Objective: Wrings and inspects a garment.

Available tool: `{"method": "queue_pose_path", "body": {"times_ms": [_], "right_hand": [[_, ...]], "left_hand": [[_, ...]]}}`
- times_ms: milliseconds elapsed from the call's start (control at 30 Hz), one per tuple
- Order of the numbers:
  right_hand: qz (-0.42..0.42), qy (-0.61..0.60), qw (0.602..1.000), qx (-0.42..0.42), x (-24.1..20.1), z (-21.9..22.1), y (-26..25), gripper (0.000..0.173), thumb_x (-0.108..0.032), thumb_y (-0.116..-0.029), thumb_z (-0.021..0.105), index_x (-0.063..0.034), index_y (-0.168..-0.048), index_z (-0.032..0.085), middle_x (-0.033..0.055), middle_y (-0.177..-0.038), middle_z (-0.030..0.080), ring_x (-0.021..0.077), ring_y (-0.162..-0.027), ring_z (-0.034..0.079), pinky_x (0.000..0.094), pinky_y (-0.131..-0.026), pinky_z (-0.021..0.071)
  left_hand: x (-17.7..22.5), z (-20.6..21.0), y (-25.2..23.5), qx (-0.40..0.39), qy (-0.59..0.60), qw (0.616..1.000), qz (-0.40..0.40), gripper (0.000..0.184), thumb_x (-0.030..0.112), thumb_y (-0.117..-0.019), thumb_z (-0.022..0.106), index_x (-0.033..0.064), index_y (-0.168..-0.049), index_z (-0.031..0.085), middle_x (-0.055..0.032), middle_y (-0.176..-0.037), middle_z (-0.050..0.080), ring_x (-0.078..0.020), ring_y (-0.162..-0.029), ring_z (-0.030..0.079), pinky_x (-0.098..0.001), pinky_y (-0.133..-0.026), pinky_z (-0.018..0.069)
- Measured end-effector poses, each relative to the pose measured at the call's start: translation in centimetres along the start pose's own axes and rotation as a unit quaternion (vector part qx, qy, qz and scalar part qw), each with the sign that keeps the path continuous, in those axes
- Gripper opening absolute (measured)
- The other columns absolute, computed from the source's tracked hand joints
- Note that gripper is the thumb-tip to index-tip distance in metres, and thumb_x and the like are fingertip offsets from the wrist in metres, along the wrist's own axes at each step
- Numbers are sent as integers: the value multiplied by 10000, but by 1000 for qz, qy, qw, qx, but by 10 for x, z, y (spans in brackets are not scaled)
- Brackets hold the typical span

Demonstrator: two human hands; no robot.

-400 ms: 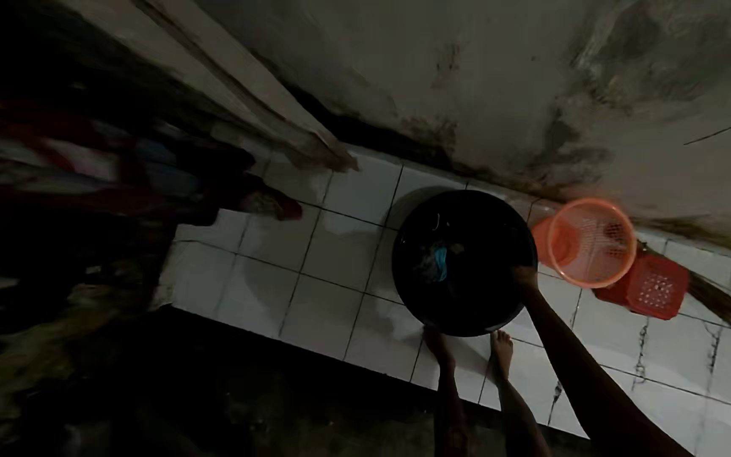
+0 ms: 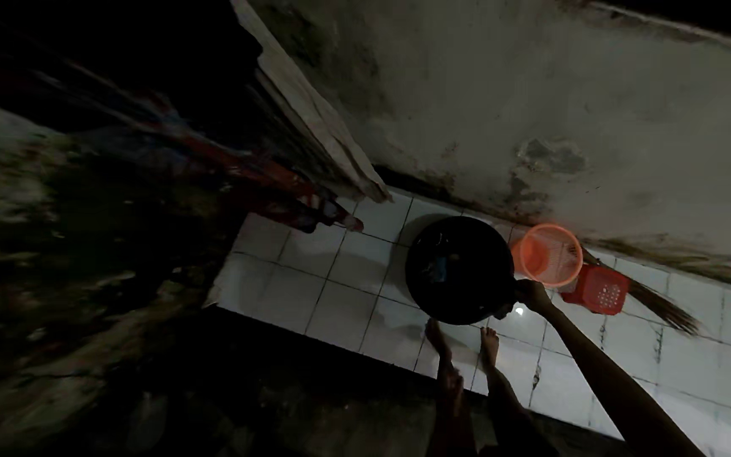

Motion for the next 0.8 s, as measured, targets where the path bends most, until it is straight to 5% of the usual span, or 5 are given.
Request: {"method": "queue_pose_path", "body": {"times_ms": [67, 167, 400, 567, 800], "right_hand": [[-5, -14, 1000, 25, -28, -3, 28, 272, -101, -994, 633, 140, -1110, 686, 306, -1078, 693, 379, -1026, 679, 507, -993, 501], [-24, -56, 996, 59, -87, -16, 78, 276, -94, -1011, 605, 125, -1158, 686, 290, -1125, 700, 350, -1060, 688, 467, -1016, 509], [-183, -18, 979, 91, -216, -63, 171, 155, -65, -944, 688, 86, -926, 723, 179, -763, 689, 238, -628, 661, 452, -669, 588], [-275, -74, 946, 155, -308, -86, 223, 199, -104, -894, 703, 2, -735, 644, 15, -605, 565, 56, -500, 523, 263, -505, 488], [-384, -140, 899, 154, -427, -164, 321, 256, -60, -904, 674, -103, -671, 580, -97, -544, 532, -48, -439, 490, 155, -430, 446]], "left_hand": [[12, -7, -10, 21, -64, 996, -56, 405, 63, -991, 627, -110, -1342, 525, -264, -1205, 643, -285, -1045, 655, -409, -926, 546], [58, -16, -7, -15, -143, 990, -10, 424, 85, -968, 665, -125, -1320, 555, -284, -1220, 647, -356, -1114, 646, -464, -988, 517], [130, -41, -28, -118, -191, 970, 95, 523, 124, -965, 678, -127, -1379, 481, -311, -1317, 587, -364, -1172, 630, -447, -999, 524], [173, -53, -34, -112, -263, 955, 85, 578, 122, -948, 711, -110, -1413, 456, -300, -1377, 555, -381, -1183, 621, -468, -1010, 513], [238, -32, -42, -80, -253, 944, 195, 1089, 247, -733, 929, -78, -1549, 285, -329, -1560, 345, -416, -1451, 372, -486, -1200, 327]]}}
Point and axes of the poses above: each hand's wrist, its own y-axis away from the middle knuckle, its own z-axis out of the palm, x = y × z, the point moved 6 cm from there along -y, towards the middle knuckle
